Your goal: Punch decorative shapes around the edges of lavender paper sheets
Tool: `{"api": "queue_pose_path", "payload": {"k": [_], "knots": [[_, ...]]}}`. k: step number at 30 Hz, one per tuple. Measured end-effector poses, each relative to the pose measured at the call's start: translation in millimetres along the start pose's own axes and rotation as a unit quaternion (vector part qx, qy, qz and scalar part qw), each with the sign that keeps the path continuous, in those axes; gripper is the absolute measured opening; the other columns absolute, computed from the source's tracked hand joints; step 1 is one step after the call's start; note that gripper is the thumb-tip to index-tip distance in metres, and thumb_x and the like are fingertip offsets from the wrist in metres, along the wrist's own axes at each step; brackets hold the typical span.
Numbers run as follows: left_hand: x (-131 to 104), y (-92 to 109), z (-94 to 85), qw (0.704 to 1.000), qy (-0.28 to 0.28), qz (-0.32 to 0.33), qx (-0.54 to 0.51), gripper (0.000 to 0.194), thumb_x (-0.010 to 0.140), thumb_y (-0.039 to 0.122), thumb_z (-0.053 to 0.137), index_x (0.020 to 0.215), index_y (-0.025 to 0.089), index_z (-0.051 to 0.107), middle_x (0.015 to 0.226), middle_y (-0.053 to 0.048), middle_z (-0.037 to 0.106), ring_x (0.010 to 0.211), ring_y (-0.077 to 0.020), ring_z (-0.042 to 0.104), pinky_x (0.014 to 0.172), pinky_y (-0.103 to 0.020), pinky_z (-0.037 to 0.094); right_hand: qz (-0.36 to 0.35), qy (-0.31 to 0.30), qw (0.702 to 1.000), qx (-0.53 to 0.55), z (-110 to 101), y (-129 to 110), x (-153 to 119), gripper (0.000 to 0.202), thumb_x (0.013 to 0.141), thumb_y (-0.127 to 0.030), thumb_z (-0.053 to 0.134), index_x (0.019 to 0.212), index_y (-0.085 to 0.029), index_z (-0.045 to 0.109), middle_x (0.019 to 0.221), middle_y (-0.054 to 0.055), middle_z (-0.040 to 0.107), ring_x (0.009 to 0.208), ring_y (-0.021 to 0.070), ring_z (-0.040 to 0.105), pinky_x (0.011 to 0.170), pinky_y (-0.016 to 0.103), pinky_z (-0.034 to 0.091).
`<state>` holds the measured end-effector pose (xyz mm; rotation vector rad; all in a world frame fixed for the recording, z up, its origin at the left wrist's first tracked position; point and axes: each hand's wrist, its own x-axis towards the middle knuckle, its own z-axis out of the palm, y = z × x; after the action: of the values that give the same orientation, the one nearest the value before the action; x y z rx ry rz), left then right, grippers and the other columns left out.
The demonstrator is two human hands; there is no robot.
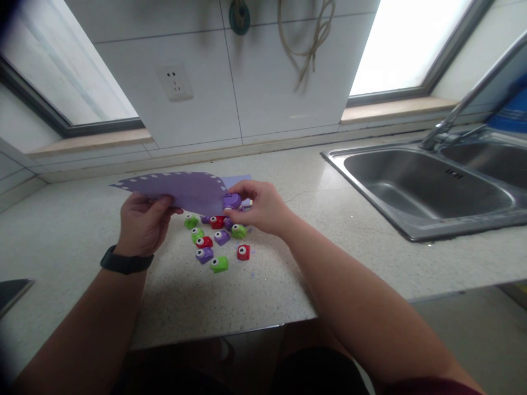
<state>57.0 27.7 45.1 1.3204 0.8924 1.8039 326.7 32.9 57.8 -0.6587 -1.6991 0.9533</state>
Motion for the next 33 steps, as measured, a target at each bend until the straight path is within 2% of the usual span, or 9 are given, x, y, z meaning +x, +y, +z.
{"api": "queue_pose_path", "payload": {"k": [4,7,10,13,22,29,33], "knots": [[-1,0,-2.3,0.999,-0.042,0.016,-0.01,0.025,0.07,0.03,0.095,0.084,0.021,0.077,0.08,0.0,0.078,0.071,-0.0151,0.074,0.07,-0.029,0.065,-0.012,0.002,0.999,-0.031,-2,-1,-2,0.028,0.066,-0.024,0.087,0.091,-0.018,0.076,0.081,0.002,0.073,0.075,0.0156,0.063,0.073,0.034,0.052],[-1,1,-4.2,0.994,-0.098,0.041,-0.01,0.031,0.072,0.042,0.094,0.092,0.023,0.08,0.092,-0.005,0.081,0.085,-0.0213,0.077,0.079,-0.035,0.065,-0.028,-0.002,0.997,-0.074,-3,-5,-3,0.031,0.065,-0.025,0.088,0.093,-0.018,0.078,0.082,0.002,0.075,0.075,0.0159,0.065,0.072,0.033,0.051],[0,1,-5.4,0.991,-0.125,0.05,-0.004,0.034,0.074,0.051,0.091,0.096,0.027,0.081,0.096,-0.006,0.081,0.09,-0.0244,0.077,0.081,-0.039,0.064,-0.047,-0.01,0.993,-0.103,-3,-9,-4,0.03,0.064,-0.025,0.088,0.092,-0.019,0.079,0.083,0.002,0.077,0.075,0.016,0.067,0.072,0.032,0.051],[0,0,-5.8,0.991,-0.126,0.05,-0.013,0.031,0.073,0.045,0.094,0.096,0.028,0.082,0.095,-0.005,0.081,0.09,-0.0234,0.078,0.081,-0.037,0.064,-0.065,-0.017,0.991,-0.116,-2,-13,-5,0.028,0.064,-0.024,0.088,0.09,-0.018,0.078,0.083,0.002,0.078,0.074,0.0158,0.068,0.071,0.031,0.051],[-1,0,-4.6,0.99,-0.134,0.049,0.0,0.03,0.075,0.05,0.091,0.095,0.03,0.082,0.095,-0.005,0.082,0.089,-0.0263,0.078,0.077,-0.042,0.065,-0.109,-0.017,0.983,-0.149,-3,-17,-5,0.025,0.066,-0.025,0.087,0.087,-0.017,0.076,0.08,0.002,0.077,0.07,0.0142,0.068,0.067,0.029,0.05],[-1,1,-3.1,0.99,-0.133,0.038,-0.028,0.035,0.071,0.047,0.094,0.093,0.023,0.082,0.093,-0.008,0.082,0.087,-0.0246,0.079,0.076,-0.035,0.064,-0.107,-0.023,0.981,-0.158,-4,-17,-5,0.024,0.066,-0.023,0.087,0.087,-0.018,0.075,0.081,0.001,0.077,0.071,0.0138,0.068,0.068,0.028,0.05],[-1,1,-1.6,0.992,-0.121,0.04,-0.019,0.028,0.072,0.04,0.095,0.092,0.025,0.082,0.091,-0.005,0.082,0.086,-0.0227,0.079,0.078,-0.034,0.064,-0.106,-0.035,0.98,-0.163,-5,-18,-5,0.024,0.066,-0.022,0.087,0.087,-0.018,0.075,0.082,0.001,0.076,0.072,0.0141,0.068,0.069,0.029,0.049]]}}
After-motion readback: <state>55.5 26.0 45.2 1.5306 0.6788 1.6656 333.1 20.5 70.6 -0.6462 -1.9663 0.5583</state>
